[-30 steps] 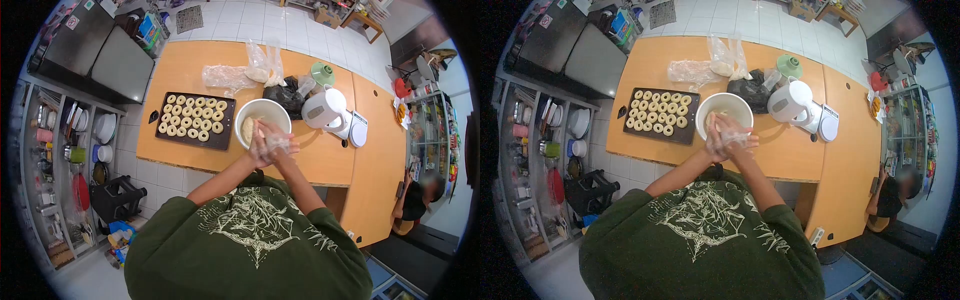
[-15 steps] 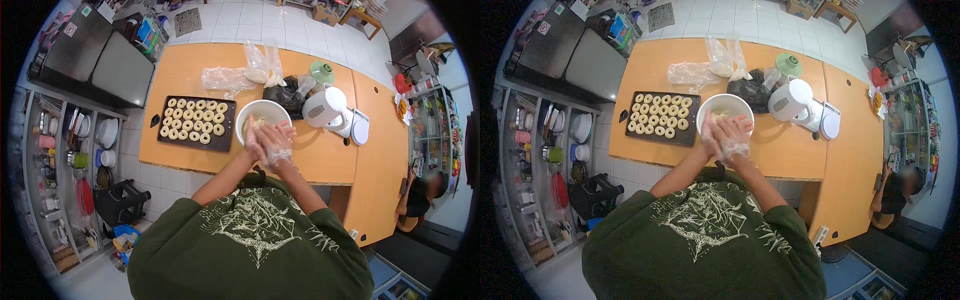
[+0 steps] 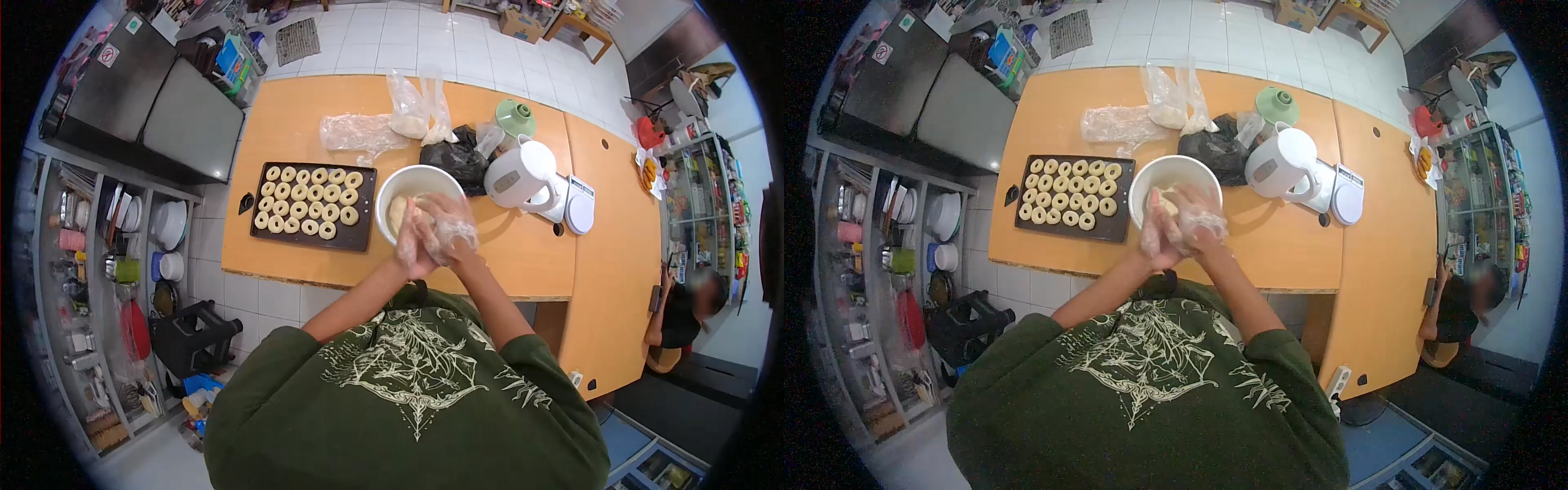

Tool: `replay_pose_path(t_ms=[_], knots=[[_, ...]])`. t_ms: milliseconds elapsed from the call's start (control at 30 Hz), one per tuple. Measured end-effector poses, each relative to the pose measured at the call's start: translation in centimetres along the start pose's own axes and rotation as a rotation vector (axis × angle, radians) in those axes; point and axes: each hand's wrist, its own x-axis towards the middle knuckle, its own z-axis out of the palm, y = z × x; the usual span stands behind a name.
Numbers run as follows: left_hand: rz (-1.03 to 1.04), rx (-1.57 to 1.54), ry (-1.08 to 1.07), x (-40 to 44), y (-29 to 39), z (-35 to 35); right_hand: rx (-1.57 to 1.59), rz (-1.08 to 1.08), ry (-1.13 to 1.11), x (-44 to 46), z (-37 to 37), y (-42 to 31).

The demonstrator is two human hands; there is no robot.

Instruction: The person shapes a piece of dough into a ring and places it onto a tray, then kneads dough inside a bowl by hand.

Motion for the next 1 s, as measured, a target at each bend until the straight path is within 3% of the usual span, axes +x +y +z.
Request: replay_pose_path(t_ms=[33,100,133,167,233,300,333,367,433,500,567,600,700,733,767,833,1000], knots=[[0.060,0.204,0.230,0.4,-0.8,0.1,-0.005,-0.002,0.005,0.1,0.4,-1.3],[-0.129,0.270,-0.033,1.2,0.0,-0.8,-0.083,0.279,-0.152,-0.4,1.7,-4.3],[-0.033,0.265,-0.013,1.3,0.7,-1.3,0.057,0.071,-0.208,0.3,1.0,-3.3],[0.064,0.258,0.009,1.2,1.2,-0.4,0.060,0.075,-0.207,-0.2,0.6,-2.9],[0.138,0.108,0.092,1.2,1.7,1.1,-0.036,-0.297,0.133,-1.2,-0.3,-2.0],[0.277,0.368,0.314,1.1,1.6,1.9,0.022,-0.262,0.102,-0.6,-1.0,-0.9],[0.070,-0.273,-0.227,0.4,1.8,-3.4,-0.040,-0.199,0.041,-0.3,-1.0,-0.5],[0.068,-0.271,-0.232,0.3,0.9,-3.0,-0.103,-0.138,-0.021,-0.1,-0.9,0.0],[0.054,0.228,-0.052,0.8,-0.6,-1.3,-0.027,-0.090,-0.004,0.1,1.1,-0.5],[0.129,0.230,-0.093,1.0,1.1,-1.3,0.072,-0.280,-0.046,0.4,0.9,-0.9],[0.188,0.209,0.144,1.2,2.5,-2.1,0.191,-0.327,0.021,0.7,-1.6,-0.9],[0.265,0.236,0.311,1.3,2.8,-1.8,0.441,-0.239,0.083,0.9,-3.5,-1.2],[0.283,0.242,0.394,0.9,3.7,-0.8,1.059,-0.043,0.234,1.4,-5.4,-0.8],[0.323,0.225,0.580,1.0,3.0,0.8,0.976,-0.013,0.271,1.3,-6.4,-0.8],[0.320,0.228,0.576,1.0,3.2,0.0,0.891,0.016,0.310,1.3,-7.0,-0.8],[0.242,0.308,0.210,0.8,3.8,-2.2,0.882,0.022,0.318,1.4,-6.3,-0.5],[0.180,0.375,0.046,0.9,3.9,-2.6,0.741,0.000,0.234,1.3,-4.6,-1.0]])
